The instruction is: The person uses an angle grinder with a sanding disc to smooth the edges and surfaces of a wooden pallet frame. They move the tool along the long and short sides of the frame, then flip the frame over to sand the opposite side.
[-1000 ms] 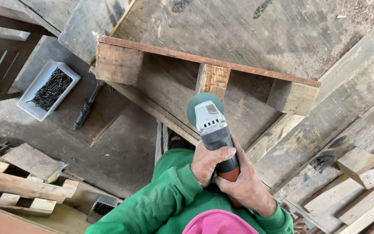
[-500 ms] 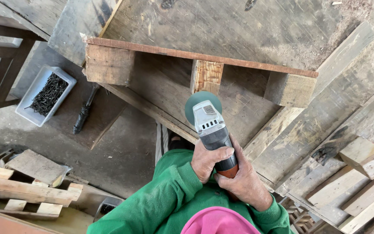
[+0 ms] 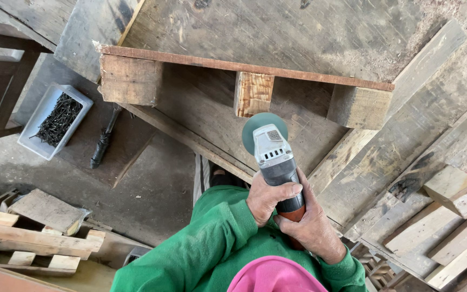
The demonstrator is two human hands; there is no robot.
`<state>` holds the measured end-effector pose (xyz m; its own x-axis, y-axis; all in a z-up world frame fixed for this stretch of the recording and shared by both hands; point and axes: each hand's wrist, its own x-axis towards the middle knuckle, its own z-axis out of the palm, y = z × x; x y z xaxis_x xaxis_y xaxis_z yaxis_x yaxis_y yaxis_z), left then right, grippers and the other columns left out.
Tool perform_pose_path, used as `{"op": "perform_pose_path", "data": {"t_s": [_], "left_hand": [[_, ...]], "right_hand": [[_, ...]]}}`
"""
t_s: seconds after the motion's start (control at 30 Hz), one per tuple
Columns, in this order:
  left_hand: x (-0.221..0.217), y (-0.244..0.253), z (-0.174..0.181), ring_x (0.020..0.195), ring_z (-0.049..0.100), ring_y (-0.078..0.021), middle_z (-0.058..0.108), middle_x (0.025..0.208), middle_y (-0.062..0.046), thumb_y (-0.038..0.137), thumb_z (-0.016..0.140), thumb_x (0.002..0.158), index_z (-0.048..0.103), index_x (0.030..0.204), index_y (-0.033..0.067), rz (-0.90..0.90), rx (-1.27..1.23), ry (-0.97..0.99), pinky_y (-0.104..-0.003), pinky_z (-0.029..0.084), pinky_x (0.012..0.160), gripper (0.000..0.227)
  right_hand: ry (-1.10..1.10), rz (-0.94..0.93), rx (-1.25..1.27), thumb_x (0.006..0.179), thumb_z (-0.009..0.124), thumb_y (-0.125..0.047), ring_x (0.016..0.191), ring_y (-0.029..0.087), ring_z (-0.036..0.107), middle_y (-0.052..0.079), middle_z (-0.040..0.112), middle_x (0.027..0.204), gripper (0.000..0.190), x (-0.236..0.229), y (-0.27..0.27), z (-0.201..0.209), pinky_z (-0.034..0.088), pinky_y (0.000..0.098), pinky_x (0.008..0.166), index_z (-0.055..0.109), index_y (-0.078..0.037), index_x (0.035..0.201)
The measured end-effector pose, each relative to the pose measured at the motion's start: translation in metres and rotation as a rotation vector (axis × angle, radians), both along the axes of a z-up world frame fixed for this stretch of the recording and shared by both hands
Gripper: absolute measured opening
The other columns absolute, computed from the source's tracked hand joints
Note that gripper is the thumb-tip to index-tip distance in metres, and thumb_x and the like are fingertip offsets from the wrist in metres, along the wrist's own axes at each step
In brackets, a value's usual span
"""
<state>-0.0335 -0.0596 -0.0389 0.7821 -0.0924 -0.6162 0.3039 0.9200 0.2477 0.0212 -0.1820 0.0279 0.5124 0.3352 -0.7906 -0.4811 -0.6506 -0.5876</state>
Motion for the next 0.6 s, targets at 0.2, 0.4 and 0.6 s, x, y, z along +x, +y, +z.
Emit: {"op": "perform_pose_path", "data": {"t_s": [0.2, 0.4, 0.6], "left_hand": [[0.015, 0.007, 0.016, 0.09, 0.065, -0.0159, 0.068, 0.101, -0.006, 0.011, 0.082, 0.079, 0.066, 0.112, 0.0031, 0.004, 0.047, 0.058, -0.036, 0.057, 0.085, 0.037], [0.028, 0.031, 0.027, 0.086, 0.065, -0.0154, 0.068, 0.096, -0.005, 0.009, 0.078, 0.085, 0.068, 0.105, 0.0005, 0.016, 0.045, 0.046, -0.033, 0.056, 0.082, 0.024], [0.023, 0.035, 0.024, 0.087, 0.064, -0.0145, 0.068, 0.097, -0.004, 0.008, 0.079, 0.083, 0.067, 0.107, 0.0026, 0.028, 0.009, 0.059, -0.033, 0.055, 0.083, 0.027]], "right_hand": [[-0.046, -0.018, 0.041, 0.066, 0.077, -0.008, 0.124, 0.019, 0.057, 0.012, 0.057, 0.138, 0.111, 0.005, 0.008, 0.009, 0.049, 0.0368, 0.102, 0.022, -0.012, 0.162], [-0.023, -0.005, 0.092, 0.066, 0.078, -0.01, 0.125, 0.02, 0.057, 0.013, 0.055, 0.138, 0.111, 0.019, 0.027, 0.011, 0.048, 0.0375, 0.103, 0.022, -0.01, 0.161], [0.084, -0.055, 0.074, 0.066, 0.077, -0.011, 0.126, 0.02, 0.056, 0.012, 0.055, 0.139, 0.115, 0.015, 0.029, 0.008, 0.048, 0.0378, 0.103, 0.016, -0.014, 0.163]]}}
